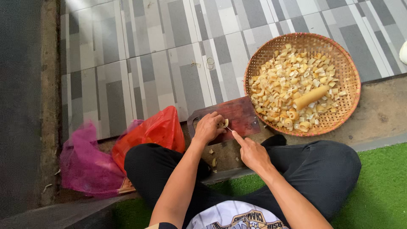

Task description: The person sits on a mat and uses a knife to slice a pale yellow cylindrical vegetable into small pieces on a wooden cutting board. The chopped pieces are transferred into a woven basket. The person retrieves another vegetable from a red plastic bag and continues chopping.

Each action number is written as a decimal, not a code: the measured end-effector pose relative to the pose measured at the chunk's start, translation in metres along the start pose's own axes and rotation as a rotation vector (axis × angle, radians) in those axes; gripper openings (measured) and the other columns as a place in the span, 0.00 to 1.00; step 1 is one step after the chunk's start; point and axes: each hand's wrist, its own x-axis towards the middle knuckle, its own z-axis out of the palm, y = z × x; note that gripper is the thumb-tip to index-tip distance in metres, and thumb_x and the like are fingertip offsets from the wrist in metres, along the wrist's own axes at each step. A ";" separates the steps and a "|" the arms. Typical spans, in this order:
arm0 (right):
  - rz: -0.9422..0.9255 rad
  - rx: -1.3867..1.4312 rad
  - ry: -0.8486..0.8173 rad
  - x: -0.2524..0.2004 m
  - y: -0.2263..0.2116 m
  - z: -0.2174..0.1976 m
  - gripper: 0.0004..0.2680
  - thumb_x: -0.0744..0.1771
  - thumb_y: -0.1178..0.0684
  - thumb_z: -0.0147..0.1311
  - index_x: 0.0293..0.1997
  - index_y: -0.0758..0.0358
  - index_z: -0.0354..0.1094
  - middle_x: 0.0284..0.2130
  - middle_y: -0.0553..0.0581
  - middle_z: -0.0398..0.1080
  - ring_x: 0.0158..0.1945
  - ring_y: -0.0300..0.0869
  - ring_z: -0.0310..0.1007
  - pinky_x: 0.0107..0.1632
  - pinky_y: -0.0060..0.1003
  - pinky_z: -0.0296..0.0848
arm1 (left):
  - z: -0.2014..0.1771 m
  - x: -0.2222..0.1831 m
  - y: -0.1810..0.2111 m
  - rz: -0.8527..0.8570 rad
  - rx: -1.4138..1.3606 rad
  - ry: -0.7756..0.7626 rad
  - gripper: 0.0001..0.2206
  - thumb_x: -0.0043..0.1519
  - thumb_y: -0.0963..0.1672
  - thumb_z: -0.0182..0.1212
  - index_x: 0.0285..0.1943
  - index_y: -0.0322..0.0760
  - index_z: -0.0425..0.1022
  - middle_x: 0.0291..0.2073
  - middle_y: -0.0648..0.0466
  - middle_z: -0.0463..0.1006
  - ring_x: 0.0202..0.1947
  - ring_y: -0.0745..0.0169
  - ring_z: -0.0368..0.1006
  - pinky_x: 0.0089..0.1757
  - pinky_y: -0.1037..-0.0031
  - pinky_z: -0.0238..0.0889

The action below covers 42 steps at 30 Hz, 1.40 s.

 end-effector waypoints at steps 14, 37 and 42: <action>0.049 0.062 0.039 0.016 0.012 0.018 0.27 0.67 0.58 0.46 0.76 0.41 0.47 0.43 0.63 0.73 0.43 0.59 0.74 0.46 0.53 0.74 | 0.000 -0.005 0.005 -0.009 -0.015 0.061 0.22 0.47 0.47 0.79 0.45 0.38 0.74 0.40 0.51 0.73 0.45 0.46 0.72 0.45 0.58 0.66; -0.038 0.024 0.007 -0.001 -0.006 -0.005 0.26 0.67 0.57 0.48 0.76 0.41 0.49 0.37 0.60 0.72 0.35 0.56 0.75 0.39 0.50 0.76 | -0.004 -0.009 -0.005 -0.093 -0.067 -0.080 0.18 0.51 0.45 0.71 0.51 0.44 0.78 0.43 0.52 0.74 0.44 0.44 0.75 0.44 0.58 0.69; -0.032 0.000 -0.007 0.002 -0.005 0.005 0.26 0.67 0.57 0.48 0.76 0.42 0.46 0.38 0.61 0.71 0.36 0.58 0.75 0.40 0.51 0.76 | -0.001 -0.009 -0.006 -0.057 -0.049 -0.054 0.18 0.52 0.44 0.71 0.52 0.44 0.78 0.43 0.51 0.74 0.44 0.43 0.75 0.44 0.57 0.70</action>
